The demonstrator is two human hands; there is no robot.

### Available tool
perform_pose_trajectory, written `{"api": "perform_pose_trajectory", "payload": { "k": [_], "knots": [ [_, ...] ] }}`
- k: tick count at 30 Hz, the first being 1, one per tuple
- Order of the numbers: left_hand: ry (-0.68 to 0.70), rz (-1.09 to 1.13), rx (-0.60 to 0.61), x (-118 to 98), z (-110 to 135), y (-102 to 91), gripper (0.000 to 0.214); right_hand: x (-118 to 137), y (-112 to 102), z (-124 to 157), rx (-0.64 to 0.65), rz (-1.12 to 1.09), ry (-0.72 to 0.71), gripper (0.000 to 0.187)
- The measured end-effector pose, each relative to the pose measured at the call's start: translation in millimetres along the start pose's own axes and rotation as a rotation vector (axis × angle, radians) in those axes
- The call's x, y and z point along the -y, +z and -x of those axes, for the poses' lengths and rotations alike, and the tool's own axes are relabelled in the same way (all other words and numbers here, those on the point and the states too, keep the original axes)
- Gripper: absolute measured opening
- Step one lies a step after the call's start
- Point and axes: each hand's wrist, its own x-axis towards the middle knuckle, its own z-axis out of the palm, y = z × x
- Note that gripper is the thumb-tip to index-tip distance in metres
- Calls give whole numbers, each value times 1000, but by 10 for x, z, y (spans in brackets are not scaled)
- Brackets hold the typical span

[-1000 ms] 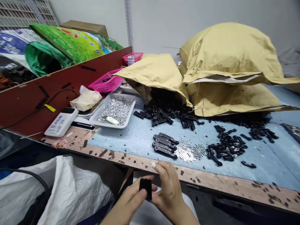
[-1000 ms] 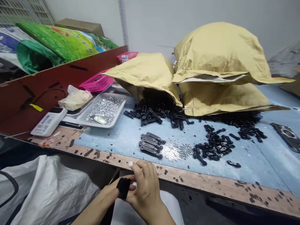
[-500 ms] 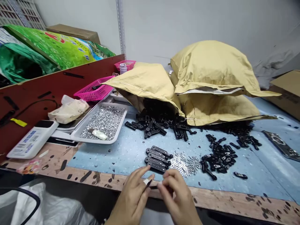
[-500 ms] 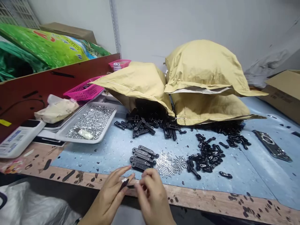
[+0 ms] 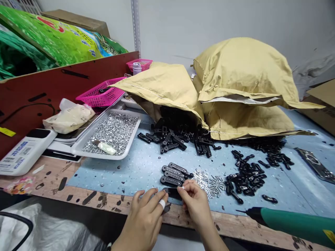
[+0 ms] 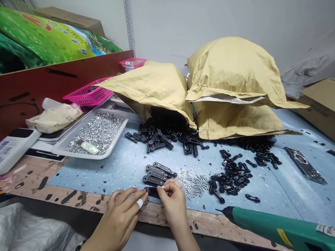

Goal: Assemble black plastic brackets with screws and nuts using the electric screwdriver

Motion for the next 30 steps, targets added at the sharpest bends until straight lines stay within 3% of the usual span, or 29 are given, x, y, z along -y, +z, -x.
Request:
{"api": "perform_pose_trajectory", "payload": {
  "k": [14,20,26,30],
  "knots": [
    [-22,76,30,51,23,42,42,27,-21,-56,44,141,-6,32],
    [-28,90,32,57,16,33,42,15,-39,-63,45,101,42,35],
    [-29,76,46,41,-48,7,40,13,-42,-62,54,271,-84,33],
    [-41,65,56,-6,-150,-4,42,35,-64,-70,34,545,-278,31]
  ]
}}
